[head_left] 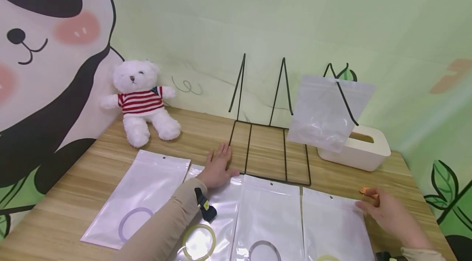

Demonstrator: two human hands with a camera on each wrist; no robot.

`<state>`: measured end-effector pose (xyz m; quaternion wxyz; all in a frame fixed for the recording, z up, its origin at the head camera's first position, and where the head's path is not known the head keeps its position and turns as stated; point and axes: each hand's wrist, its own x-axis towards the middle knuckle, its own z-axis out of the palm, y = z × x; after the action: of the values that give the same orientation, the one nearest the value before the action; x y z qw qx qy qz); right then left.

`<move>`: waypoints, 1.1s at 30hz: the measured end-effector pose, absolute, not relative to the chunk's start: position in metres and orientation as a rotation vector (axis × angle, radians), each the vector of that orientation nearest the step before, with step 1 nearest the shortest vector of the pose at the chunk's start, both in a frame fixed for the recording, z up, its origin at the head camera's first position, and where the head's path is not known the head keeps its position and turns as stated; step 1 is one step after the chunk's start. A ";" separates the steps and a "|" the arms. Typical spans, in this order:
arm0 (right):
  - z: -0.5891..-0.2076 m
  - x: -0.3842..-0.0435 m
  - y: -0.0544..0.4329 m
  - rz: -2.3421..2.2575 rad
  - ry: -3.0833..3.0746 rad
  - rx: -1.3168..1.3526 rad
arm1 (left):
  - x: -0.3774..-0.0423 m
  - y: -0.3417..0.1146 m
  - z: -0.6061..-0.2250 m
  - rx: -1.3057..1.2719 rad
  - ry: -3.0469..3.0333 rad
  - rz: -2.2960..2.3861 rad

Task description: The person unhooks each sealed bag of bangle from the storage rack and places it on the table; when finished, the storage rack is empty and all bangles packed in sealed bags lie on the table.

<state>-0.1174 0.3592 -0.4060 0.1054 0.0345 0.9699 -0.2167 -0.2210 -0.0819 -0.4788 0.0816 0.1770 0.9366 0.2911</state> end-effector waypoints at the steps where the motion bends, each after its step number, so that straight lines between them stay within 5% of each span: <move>1: -0.403 -0.118 0.359 -0.634 2.867 0.088 | -0.221 -0.082 -0.479 0.531 2.801 0.865; 33: -0.319 -0.161 0.319 -0.914 3.401 -0.037 | -0.221 -0.083 -0.479 0.541 2.809 0.884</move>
<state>-0.1615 0.3195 -0.3194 -0.1891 -0.0103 0.9482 -0.2549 -0.2205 -0.0825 -0.4791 0.0736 0.1801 0.9357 0.2944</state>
